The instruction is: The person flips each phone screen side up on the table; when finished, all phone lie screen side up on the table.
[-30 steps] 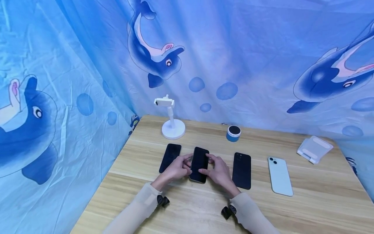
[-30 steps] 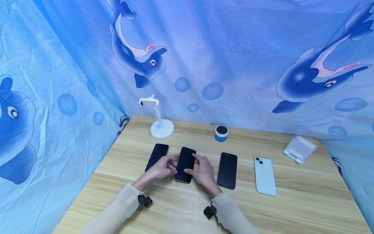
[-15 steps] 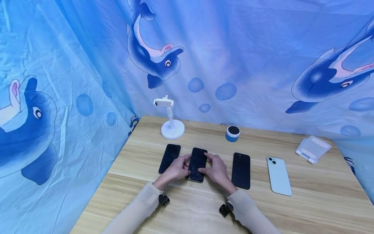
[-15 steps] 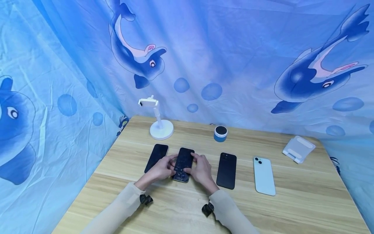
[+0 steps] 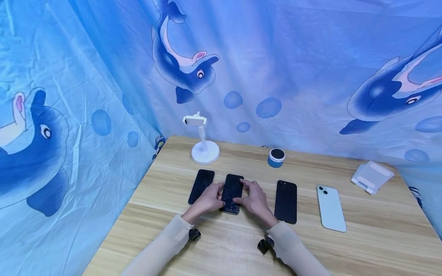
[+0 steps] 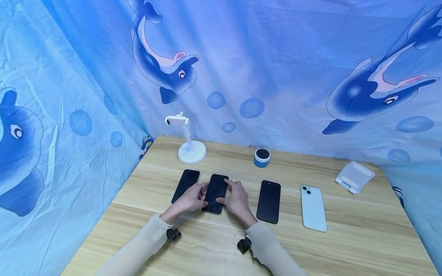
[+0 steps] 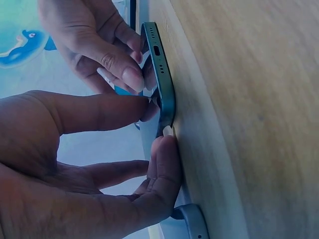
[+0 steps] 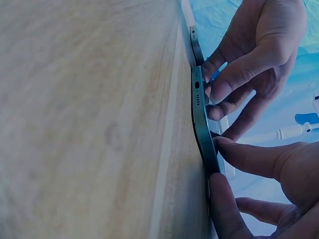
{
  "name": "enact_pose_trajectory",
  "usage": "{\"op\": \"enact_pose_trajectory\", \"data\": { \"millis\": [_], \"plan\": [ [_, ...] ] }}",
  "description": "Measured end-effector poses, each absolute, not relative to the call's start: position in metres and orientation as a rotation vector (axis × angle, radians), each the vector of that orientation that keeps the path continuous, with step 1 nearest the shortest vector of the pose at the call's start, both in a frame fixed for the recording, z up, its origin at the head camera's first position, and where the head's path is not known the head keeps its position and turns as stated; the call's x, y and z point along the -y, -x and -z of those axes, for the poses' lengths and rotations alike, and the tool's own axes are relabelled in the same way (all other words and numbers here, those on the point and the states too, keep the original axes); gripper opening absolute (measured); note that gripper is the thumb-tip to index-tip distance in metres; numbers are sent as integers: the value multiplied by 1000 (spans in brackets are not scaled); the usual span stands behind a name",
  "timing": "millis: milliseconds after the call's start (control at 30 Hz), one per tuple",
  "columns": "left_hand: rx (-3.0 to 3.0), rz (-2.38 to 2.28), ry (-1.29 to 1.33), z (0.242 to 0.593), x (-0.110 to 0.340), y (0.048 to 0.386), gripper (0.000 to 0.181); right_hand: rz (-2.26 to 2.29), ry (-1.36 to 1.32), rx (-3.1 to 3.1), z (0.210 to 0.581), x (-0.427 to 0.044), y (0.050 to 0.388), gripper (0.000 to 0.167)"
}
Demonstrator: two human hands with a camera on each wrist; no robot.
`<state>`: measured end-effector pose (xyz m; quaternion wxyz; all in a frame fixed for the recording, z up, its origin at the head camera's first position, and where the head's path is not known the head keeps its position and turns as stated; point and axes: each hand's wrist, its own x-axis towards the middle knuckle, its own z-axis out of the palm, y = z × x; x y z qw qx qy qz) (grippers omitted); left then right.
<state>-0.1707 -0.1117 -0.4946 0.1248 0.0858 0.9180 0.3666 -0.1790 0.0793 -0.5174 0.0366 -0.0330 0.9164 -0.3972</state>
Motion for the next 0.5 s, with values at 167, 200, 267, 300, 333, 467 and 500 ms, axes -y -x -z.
{"op": "enact_pose_trajectory", "data": {
  "millis": [167,200,267,300,333,467,500],
  "plan": [
    [-2712,-1001,-262,493,111,172,78,1227,118,-2809,517,-80,181,75],
    [-2717,-989,-266,493,110,172,77,1226,121,-2809,518,-80,181,75],
    [-2723,-967,-271,492,110,172,77,1223,121,-2804,518,-81,182,75],
    [-2721,-963,-271,493,110,172,77,1219,121,-2802,518,-81,182,76],
    [-2718,-958,-269,493,109,171,77,1216,119,-2801,519,-81,182,76],
    [-2710,-946,-260,492,109,171,76,1214,115,-2792,519,-82,183,77],
    [-2707,-948,-258,492,109,171,76,1214,115,-2792,519,-83,183,77]
  ]
}}
